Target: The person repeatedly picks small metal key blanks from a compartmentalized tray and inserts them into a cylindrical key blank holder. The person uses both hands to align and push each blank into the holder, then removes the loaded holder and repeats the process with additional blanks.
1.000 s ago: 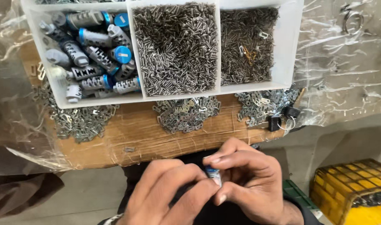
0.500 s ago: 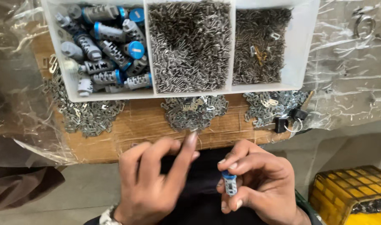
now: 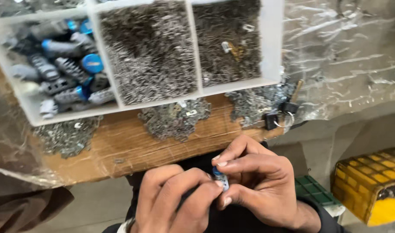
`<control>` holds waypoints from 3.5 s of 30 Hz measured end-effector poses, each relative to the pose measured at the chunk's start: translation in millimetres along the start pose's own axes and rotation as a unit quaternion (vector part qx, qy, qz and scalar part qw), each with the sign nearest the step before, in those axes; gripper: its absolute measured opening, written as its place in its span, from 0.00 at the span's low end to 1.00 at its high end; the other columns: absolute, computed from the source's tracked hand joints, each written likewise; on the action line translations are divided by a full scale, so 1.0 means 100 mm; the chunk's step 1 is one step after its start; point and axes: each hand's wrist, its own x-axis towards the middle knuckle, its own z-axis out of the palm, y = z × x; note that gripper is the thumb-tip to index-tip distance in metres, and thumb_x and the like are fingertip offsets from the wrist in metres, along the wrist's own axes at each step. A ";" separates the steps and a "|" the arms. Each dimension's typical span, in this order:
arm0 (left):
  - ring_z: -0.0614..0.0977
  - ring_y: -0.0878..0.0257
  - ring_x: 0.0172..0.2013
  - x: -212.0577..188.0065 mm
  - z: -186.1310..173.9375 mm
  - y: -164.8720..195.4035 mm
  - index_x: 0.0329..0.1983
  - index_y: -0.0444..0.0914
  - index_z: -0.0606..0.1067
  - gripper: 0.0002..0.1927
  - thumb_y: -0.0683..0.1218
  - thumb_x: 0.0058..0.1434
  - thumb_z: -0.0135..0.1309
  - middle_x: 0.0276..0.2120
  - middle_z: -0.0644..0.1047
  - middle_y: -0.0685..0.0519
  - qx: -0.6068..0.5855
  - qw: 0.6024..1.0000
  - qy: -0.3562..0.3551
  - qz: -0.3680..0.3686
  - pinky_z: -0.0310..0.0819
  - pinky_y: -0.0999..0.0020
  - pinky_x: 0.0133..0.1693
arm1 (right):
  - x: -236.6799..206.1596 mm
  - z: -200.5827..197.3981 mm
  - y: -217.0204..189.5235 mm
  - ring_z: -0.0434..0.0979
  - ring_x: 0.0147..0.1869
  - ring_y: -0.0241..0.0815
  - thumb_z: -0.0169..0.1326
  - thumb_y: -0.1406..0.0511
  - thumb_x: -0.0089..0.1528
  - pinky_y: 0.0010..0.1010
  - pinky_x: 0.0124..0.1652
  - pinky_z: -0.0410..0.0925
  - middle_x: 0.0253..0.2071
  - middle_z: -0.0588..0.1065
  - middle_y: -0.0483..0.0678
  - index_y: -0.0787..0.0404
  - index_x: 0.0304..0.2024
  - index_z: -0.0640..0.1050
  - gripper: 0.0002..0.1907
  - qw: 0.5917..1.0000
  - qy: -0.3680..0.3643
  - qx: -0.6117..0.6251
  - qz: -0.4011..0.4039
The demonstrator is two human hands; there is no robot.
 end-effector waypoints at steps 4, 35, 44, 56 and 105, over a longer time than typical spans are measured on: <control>0.76 0.61 0.33 0.09 -0.09 -0.01 0.38 0.50 0.82 0.15 0.45 0.45 0.67 0.32 0.75 0.60 -0.055 0.996 -0.064 -0.016 0.73 0.71 0.37 | -0.01 -0.08 -0.03 0.81 0.55 0.44 0.67 0.76 0.63 0.29 0.55 0.76 0.51 0.76 0.55 0.69 0.50 0.83 0.13 0.998 -0.050 -0.024 -0.018; 0.75 0.54 0.40 0.48 0.20 0.04 0.54 0.40 0.83 0.18 0.46 0.62 0.66 0.39 0.76 0.52 0.175 0.983 -0.058 0.020 0.72 0.60 0.41 | -0.22 -0.34 -0.03 0.84 0.44 0.51 0.66 0.84 0.56 0.35 0.40 0.82 0.53 0.70 0.63 0.74 0.49 0.78 0.20 0.994 0.015 0.110 0.003; 0.74 0.56 0.44 0.30 0.30 -0.06 0.61 0.42 0.78 0.21 0.50 0.66 0.63 0.43 0.74 0.54 0.205 0.974 -0.071 0.060 0.68 0.60 0.44 | -0.24 -0.36 -0.08 0.82 0.44 0.48 0.68 0.80 0.56 0.33 0.36 0.82 0.53 0.71 0.62 0.72 0.50 0.78 0.20 0.995 0.080 0.064 -0.014; 0.74 0.55 0.40 0.62 0.26 0.10 0.64 0.40 0.78 0.23 0.44 0.64 0.59 0.39 0.73 0.51 0.206 0.972 -0.105 0.041 0.69 0.59 0.40 | -0.30 -0.42 -0.10 0.82 0.44 0.50 0.69 0.80 0.56 0.34 0.35 0.83 0.53 0.71 0.62 0.70 0.50 0.79 0.20 0.993 0.076 0.078 -0.049; 0.81 0.66 0.31 -0.56 -0.31 -0.20 0.33 0.36 0.81 0.09 0.37 0.53 0.71 0.30 0.79 0.50 -0.439 0.856 0.028 -0.272 0.74 0.73 0.34 | 0.25 0.29 0.07 0.85 0.48 0.46 0.71 0.72 0.57 0.30 0.46 0.79 0.47 0.79 0.59 0.71 0.45 0.85 0.14 0.983 -0.145 0.022 0.110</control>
